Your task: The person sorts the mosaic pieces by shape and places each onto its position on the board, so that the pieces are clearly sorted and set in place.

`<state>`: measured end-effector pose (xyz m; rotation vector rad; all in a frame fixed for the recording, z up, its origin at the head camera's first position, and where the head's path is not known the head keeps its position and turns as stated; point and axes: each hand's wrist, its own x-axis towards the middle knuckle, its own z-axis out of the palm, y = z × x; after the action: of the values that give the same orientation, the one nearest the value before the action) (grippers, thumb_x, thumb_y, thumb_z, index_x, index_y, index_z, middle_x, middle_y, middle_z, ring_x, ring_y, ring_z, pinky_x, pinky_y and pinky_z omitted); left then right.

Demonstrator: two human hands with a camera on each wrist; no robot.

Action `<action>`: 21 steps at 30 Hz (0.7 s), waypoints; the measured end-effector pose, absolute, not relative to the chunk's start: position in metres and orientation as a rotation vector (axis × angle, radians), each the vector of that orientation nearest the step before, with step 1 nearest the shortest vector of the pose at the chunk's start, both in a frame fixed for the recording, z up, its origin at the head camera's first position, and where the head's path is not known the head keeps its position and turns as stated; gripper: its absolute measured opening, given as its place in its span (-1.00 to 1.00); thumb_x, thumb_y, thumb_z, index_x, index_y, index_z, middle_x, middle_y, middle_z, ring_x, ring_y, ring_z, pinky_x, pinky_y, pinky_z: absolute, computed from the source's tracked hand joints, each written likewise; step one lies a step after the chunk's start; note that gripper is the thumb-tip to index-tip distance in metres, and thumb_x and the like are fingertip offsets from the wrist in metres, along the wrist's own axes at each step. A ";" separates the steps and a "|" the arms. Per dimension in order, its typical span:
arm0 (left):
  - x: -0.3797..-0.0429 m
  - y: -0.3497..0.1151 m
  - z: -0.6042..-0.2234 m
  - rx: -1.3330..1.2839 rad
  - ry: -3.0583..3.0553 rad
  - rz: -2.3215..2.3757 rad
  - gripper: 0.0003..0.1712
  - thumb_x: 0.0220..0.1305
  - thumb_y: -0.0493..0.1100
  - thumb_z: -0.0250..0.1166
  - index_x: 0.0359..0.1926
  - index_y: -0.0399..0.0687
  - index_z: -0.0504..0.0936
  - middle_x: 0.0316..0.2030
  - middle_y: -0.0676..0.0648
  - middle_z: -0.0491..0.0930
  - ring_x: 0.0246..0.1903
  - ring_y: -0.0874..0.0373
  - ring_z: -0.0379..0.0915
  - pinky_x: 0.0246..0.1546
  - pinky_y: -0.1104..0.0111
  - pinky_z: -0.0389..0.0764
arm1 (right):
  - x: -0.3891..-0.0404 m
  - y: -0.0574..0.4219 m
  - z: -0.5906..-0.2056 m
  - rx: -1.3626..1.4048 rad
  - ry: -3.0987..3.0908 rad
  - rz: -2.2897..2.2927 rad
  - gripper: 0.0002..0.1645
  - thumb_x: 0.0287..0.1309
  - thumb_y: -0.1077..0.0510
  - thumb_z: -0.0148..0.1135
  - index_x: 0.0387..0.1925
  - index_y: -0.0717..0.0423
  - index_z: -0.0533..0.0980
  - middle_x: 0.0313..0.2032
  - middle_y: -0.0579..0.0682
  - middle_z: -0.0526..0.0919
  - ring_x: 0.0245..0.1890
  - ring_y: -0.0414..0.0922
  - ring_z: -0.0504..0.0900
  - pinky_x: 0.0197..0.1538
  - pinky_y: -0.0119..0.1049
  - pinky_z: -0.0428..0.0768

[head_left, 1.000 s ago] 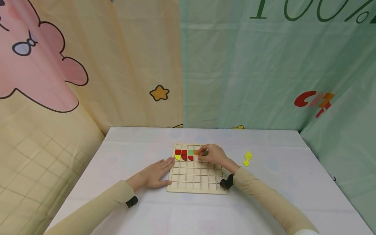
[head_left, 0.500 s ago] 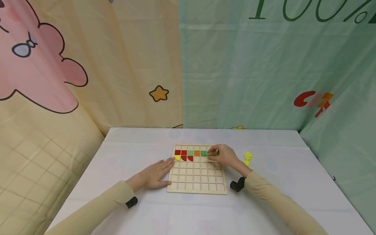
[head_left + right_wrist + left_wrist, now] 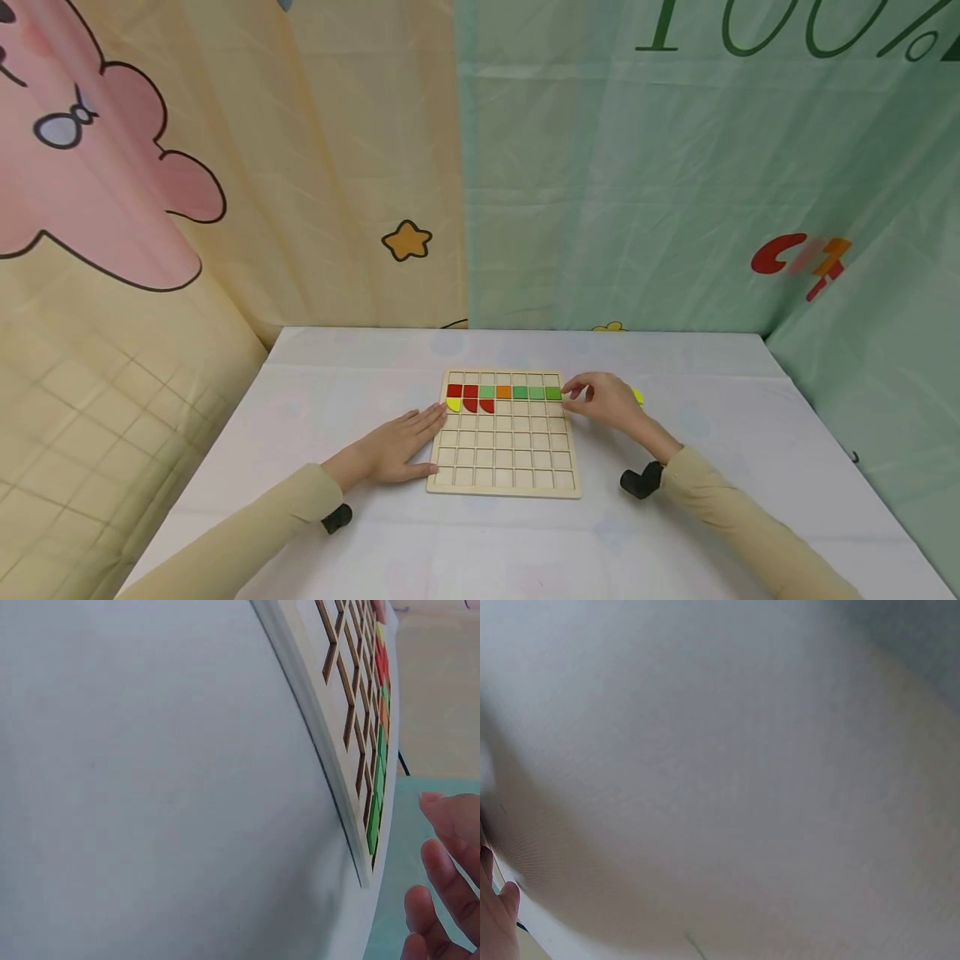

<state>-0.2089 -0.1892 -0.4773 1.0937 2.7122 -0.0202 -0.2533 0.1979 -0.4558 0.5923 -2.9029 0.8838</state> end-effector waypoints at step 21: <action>-0.208 -0.189 -0.476 1.088 2.711 0.001 -0.01 0.34 0.41 -0.15 0.51 -0.15 -0.11 0.53 -0.09 -0.18 0.52 0.06 -0.25 0.48 0.12 0.03 | -0.241 0.263 -0.458 0.492 -2.924 0.848 -0.71 -0.01 0.08 0.45 -0.22 0.11 0.67 -0.40 -0.09 0.66 -0.48 -0.25 0.46 -0.49 -0.43 0.44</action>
<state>-0.2075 -0.1888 -0.4761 1.0878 2.7109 0.0008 -0.2413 0.2633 -0.4575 0.4924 -2.9236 0.8477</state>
